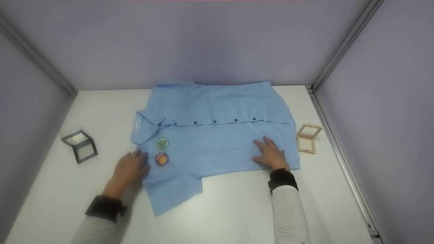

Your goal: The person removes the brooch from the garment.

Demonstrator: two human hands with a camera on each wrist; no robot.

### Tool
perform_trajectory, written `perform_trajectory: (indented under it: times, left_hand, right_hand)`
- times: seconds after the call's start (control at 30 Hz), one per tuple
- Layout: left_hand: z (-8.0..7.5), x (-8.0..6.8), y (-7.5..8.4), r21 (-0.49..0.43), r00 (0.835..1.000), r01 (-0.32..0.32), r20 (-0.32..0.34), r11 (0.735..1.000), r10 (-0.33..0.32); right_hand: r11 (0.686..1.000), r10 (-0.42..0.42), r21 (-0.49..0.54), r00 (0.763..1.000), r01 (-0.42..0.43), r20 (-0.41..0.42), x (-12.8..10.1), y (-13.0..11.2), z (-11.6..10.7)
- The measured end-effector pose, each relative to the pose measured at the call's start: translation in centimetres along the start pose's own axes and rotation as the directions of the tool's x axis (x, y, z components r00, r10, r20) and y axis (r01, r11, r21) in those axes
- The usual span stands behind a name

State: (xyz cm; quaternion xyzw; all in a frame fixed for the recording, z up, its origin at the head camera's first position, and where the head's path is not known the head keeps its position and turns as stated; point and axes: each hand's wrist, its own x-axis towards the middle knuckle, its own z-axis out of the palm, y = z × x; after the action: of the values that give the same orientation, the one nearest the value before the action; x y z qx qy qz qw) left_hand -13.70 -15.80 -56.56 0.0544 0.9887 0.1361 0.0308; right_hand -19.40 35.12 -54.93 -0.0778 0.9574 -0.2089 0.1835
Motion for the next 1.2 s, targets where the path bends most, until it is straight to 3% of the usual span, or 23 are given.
perform_trajectory:
  times: [0.23,0.4,0.5,0.6,0.73,0.83,1.0,1.2]
  left_hand:
    - [-0.2,-0.2,-1.3,-0.039,0.999,-0.002,0.046,0.999,0.004]
    - [-0.3,-0.4,-1.4,-0.066,1.0,-0.024,0.019,0.998,0.025]
    - [-0.1,-0.4,-1.2,-0.095,0.998,-0.058,0.016,0.994,0.06]
    - [0.2,-0.2,-1.0,-0.131,0.996,-0.07,0.044,0.989,0.077]
    - [0.5,0.4,-0.7,-0.173,0.991,-0.063,0.106,0.983,0.083]
    - [0.7,0.8,-0.7,-0.175,0.984,-0.056,0.157,0.983,0.084]
    - [1.0,1.1,-0.7,-0.179,0.98,-0.065,0.172,0.982,0.096]
    - [1.2,1.5,-0.7,-0.154,0.977,-0.082,0.183,0.985,0.11]
  right_hand:
    - [0.999,0.031,0.013,0.999,-0.031,0.019,0.2,-0.5,-0.3]
    - [0.995,0.09,-0.033,0.996,-0.09,0.007,0.4,-2.3,-0.4]
    - [0.993,0.079,-0.082,0.996,-0.082,-0.038,0.8,-4.8,0.3]
    - [0.993,0.011,-0.119,0.999,-0.016,-0.041,1.5,-8.2,1.8]
    - [0.989,-0.077,-0.123,0.996,0.082,0.047,2.5,-12.5,3.9]
    - [0.984,-0.094,-0.138,0.989,0.109,0.116,2.9,-14.2,5.0]
    - [0.974,-0.08,-0.197,0.987,0.107,0.14,3.5,-14.5,5.7]
    - [0.98,-0.08,-0.171,0.987,0.103,0.138,4.0,-13.9,5.5]
